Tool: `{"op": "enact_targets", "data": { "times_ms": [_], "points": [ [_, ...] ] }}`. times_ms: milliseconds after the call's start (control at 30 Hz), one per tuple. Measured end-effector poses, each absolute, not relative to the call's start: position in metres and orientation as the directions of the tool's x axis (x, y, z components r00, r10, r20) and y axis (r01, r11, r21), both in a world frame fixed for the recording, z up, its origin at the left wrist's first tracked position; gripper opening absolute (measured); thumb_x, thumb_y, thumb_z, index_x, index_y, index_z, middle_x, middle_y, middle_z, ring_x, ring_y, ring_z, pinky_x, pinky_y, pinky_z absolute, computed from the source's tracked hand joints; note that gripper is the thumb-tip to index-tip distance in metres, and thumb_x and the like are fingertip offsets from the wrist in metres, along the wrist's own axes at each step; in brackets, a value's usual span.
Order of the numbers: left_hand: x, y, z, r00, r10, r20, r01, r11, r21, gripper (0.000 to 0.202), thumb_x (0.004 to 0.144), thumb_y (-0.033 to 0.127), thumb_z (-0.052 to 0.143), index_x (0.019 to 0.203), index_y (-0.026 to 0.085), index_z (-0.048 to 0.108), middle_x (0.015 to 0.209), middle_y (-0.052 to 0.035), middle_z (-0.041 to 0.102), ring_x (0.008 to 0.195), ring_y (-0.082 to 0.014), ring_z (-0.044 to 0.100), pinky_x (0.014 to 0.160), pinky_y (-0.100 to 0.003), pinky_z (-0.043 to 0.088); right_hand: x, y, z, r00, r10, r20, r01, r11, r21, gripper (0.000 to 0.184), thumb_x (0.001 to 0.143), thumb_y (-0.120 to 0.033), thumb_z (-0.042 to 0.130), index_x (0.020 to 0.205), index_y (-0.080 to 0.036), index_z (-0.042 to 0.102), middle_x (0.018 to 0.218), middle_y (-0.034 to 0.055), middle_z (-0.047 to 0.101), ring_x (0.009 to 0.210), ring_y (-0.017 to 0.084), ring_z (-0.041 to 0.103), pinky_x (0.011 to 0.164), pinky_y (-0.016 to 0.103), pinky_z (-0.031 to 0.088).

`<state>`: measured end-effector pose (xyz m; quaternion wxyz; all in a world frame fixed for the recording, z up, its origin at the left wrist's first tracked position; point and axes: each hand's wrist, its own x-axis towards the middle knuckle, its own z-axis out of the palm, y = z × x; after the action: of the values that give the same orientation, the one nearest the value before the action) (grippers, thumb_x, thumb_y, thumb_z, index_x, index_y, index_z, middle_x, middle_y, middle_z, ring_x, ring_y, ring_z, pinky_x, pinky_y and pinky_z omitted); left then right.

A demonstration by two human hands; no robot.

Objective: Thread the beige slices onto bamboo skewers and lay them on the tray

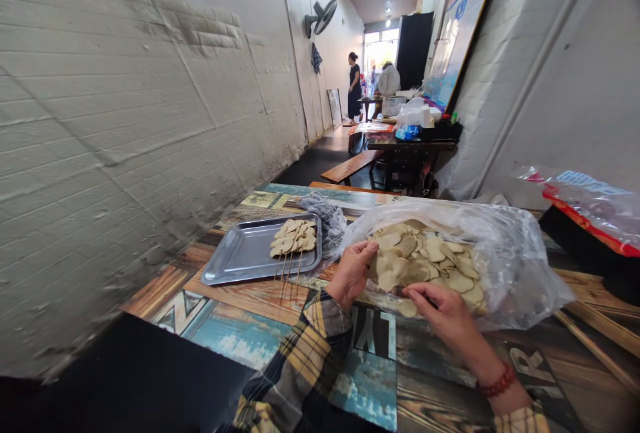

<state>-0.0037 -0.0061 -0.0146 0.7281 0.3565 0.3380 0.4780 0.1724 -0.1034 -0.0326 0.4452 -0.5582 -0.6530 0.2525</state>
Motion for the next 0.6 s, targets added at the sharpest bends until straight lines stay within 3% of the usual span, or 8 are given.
{"op": "enact_targets", "data": {
  "times_ms": [167, 400, 600],
  "points": [
    [-0.003, -0.005, -0.014, 0.309, 0.941, -0.141, -0.551, 0.298, 0.780, 0.051, 0.063, 0.048, 0.090, 0.099, 0.016, 0.075, 0.089, -0.0077, 0.076, 0.078, -0.0185, 0.069, 0.069, -0.027, 0.052, 0.174, -0.101, -0.035, 0.082, 0.961, 0.265, 0.456, 0.201, -0.867, 0.042, 0.089, -0.053, 0.057, 0.083, -0.019, 0.080, 0.069, 0.0059, 0.074, 0.063, 0.022, 0.067, 0.059, 0.030, 0.052],
    [0.003, -0.015, -0.011, 0.426, 0.892, -0.151, -0.579, 0.397, 0.712, 0.050, 0.070, 0.055, 0.084, 0.101, 0.017, 0.074, 0.097, -0.0111, 0.076, 0.096, -0.0262, 0.072, 0.079, -0.034, 0.058, 0.172, -0.100, -0.034, 0.144, 0.961, 0.237, 0.372, 0.169, -0.913, 0.046, 0.088, -0.058, 0.058, 0.085, -0.017, 0.078, 0.066, 0.0046, 0.070, 0.060, 0.019, 0.063, 0.054, 0.027, 0.048],
    [0.009, -0.020, -0.010, 0.391, 0.910, -0.137, -0.588, 0.361, 0.723, 0.048, 0.061, 0.041, 0.092, 0.098, 0.015, 0.076, 0.100, -0.0114, 0.077, 0.099, -0.0284, 0.071, 0.083, -0.034, 0.056, 0.164, -0.101, -0.038, 0.117, 0.960, 0.256, 0.422, 0.185, -0.887, 0.047, 0.090, -0.059, 0.056, 0.083, -0.019, 0.078, 0.063, 0.0035, 0.069, 0.056, 0.018, 0.061, 0.052, 0.027, 0.047]
  ]
}}
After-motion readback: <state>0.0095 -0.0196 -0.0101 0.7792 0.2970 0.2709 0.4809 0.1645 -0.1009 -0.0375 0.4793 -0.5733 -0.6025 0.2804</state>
